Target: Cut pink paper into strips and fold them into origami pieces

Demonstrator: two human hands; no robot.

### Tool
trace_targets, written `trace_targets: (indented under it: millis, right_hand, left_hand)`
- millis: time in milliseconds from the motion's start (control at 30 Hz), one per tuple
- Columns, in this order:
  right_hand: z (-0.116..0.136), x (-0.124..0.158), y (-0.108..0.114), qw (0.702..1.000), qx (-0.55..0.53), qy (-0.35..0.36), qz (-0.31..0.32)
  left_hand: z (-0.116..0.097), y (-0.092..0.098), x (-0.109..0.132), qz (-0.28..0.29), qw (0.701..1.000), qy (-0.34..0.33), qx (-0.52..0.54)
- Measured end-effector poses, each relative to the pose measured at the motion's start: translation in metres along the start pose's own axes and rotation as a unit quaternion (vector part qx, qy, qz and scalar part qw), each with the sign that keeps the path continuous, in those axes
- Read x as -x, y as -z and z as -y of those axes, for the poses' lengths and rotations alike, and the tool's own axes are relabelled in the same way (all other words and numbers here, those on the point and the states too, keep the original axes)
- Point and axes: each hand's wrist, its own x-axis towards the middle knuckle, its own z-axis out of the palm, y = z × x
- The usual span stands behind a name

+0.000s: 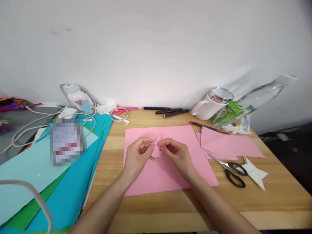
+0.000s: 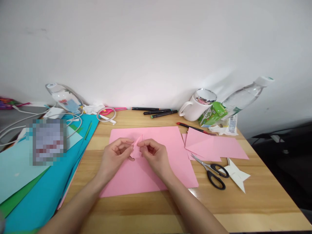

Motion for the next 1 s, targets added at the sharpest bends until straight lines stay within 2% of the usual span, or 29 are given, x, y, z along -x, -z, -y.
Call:
trace_targets:
  millis: [100, 333, 467, 567, 733, 1000]
  right_hand:
    - [0.004, 0.000, -0.001, 1.000, 0.006, 0.008, -0.007]
    - [0.002, -0.001, -0.003, 0.999, -0.019, -0.011, -0.024]
    - [-0.001, 0.000, -0.002, 0.999, -0.044, -0.015, -0.021]
    - [-0.001, -0.001, 0.001, 0.997, -0.057, -0.058, -0.012]
    - [-0.002, -0.005, 0.005, 0.983, -0.118, -0.139, 0.013]
    - [-0.003, -0.004, 0.002, 0.976, -0.140, -0.165, -0.005]
  left_hand:
    - [0.003, -0.002, 0.001, -0.012, 1.000, -0.012, -0.009]
    - [0.012, -0.002, 0.003, -0.030, 0.990, -0.085, -0.113]
    - [0.008, 0.001, -0.001, -0.011, 0.999, -0.020, -0.023]
    - [0.005, 0.003, -0.003, 0.011, 0.999, 0.027, 0.042]
    - [0.006, 0.004, -0.002, -0.007, 0.997, 0.029, 0.073]
    - [0.008, 0.005, -0.005, 0.013, 0.991, 0.052, 0.124]
